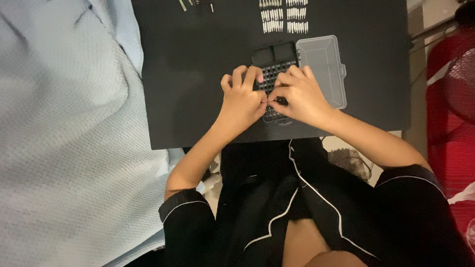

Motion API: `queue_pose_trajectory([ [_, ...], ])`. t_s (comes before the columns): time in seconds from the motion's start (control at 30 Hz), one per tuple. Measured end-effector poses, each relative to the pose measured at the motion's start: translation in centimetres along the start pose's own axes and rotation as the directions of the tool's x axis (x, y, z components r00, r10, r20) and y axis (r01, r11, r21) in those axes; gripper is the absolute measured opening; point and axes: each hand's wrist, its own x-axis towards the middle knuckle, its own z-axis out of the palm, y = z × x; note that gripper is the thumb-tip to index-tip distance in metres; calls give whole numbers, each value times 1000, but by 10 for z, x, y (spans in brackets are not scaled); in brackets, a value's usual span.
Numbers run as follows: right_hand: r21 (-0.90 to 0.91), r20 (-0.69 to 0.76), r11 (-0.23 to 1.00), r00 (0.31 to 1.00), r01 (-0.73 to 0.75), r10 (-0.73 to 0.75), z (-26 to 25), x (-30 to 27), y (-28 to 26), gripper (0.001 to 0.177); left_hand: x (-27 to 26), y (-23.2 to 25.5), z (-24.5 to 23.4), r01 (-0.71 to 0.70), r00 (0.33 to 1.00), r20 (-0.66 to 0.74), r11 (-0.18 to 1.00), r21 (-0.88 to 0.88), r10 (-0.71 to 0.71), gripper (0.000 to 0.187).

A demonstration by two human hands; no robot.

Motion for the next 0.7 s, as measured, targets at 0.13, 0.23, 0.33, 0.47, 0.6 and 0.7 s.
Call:
queue_pose_trajectory([
  [0.13, 20, -1, 1000, 1000, -5, 5, 1, 0, 0, 14, -1, 0, 3, -11, 1000, -9, 1000, -4, 11, 9],
  [0.23, 20, -9, 1000, 1000, 4, -3, 2, 0, 0, 15, -1, -1, 5, -10, 1000, -6, 1000, -3, 10, 9],
  [0.33, 17, -18, 1000, 1000, 3, -3, 3, -1, 0, 15, -1, 0, 6, -8, 1000, -13, 1000, 9, 9, 9],
  [0.47, 43, -26, 999, 1000, 6, -5, 4, -1, 1, 16, -2, 0, 4, -22, 1000, -9, 1000, -9, 22, 8],
  [0.6, 48, -27, 999, 1000, 4, -3, 1, -1, 0, 15, -2, 1, 2, -31, 999, -17, 1000, 0, 31, 9],
  [0.7, 46, -30, 999, 1000, 9, -8, -1, 0, 0, 16, 0, 1, 1, -38, 999, -26, 999, 6, 38, 10],
])
